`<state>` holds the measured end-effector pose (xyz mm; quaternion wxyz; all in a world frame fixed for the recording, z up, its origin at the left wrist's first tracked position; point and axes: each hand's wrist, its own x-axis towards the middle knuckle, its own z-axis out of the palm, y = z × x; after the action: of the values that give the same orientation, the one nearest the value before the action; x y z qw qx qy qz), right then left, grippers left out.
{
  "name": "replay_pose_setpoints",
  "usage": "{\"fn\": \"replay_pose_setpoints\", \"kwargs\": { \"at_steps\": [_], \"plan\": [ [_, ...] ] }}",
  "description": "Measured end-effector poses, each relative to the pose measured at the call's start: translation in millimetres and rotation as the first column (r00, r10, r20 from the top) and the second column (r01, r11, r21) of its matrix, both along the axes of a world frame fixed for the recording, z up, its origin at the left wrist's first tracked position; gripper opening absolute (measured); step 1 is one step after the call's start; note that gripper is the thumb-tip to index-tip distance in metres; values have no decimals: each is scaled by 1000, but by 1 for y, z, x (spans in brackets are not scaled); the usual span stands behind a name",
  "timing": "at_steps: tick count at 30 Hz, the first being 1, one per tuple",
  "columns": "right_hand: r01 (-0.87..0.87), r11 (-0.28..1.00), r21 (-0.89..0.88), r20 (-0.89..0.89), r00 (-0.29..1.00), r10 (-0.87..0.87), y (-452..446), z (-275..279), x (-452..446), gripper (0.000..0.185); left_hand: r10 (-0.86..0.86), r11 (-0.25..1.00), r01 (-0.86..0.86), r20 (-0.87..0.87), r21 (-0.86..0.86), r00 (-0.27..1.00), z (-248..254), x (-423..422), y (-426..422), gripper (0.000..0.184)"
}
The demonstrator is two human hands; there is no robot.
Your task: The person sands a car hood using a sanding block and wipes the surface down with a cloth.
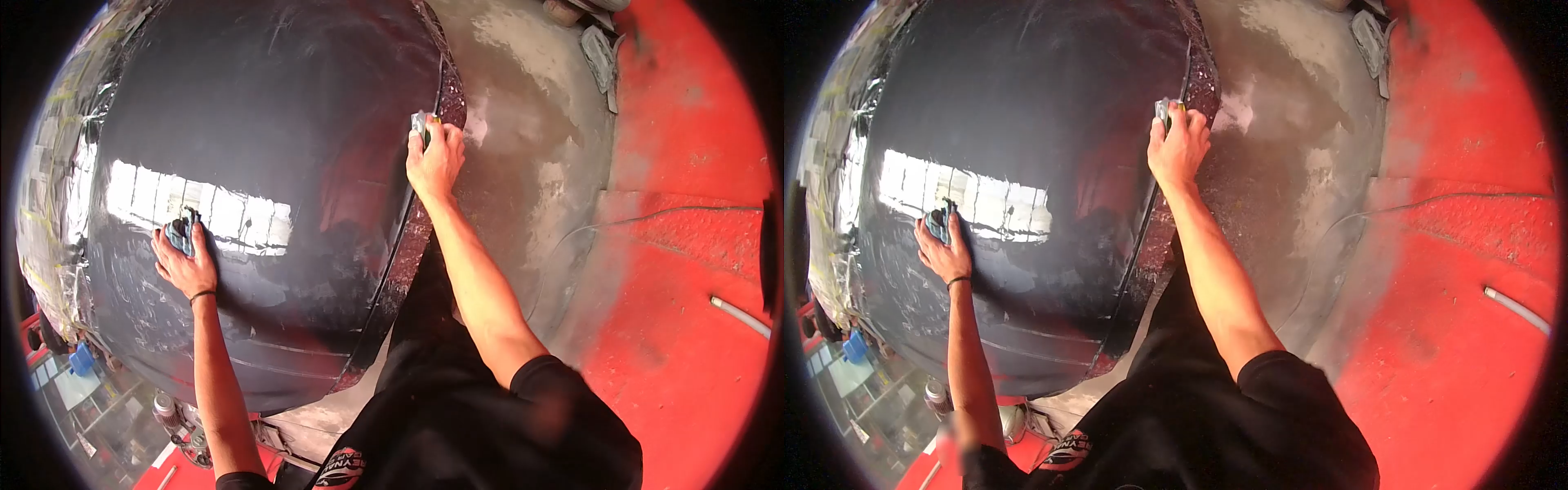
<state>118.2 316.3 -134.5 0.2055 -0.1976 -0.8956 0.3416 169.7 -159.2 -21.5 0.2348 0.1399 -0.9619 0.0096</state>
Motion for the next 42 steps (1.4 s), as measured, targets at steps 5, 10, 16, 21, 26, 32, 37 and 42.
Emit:
{"fn": "replay_pose_setpoints", "kwargs": {
  "at_steps": [5,10,16,21,26,32,37,42],
  "plan": [
    [-168,985,41,-2,986,168,-37,4,88,50,-6,1000,6,3,14,1000,3,1,2,83],
    [-38,999,-35,43,998,39,28,11,-37,43,-22,1000,22,-3,21,1000,4,0,1,78],
    [-190,978,80,-87,977,197,42,0,-58,47,-7,999,6,24,36,1000,9,1,6,74],
    [-455,889,54,8,891,455,11,21,19,50,-6,999,4,40,32,999,14,3,13,72],
    [-219,976,3,155,964,216,88,25,-146,40,12,1000,-12,26,21,1000,10,3,9,68],
    [-387,920,-65,56,919,390,221,24,-121,40,348,937,-348,-8,12,937,-19,-3,-1,69],
    [-271,962,18,484,844,229,430,-65,31,43,650,755,-656,-141,-1,747,-48,-12,29,71],
    [-249,968,15,923,375,82,663,-124,186,53,790,613,-768,-133,185,598,-37,-25,168,61]
  ]
}}
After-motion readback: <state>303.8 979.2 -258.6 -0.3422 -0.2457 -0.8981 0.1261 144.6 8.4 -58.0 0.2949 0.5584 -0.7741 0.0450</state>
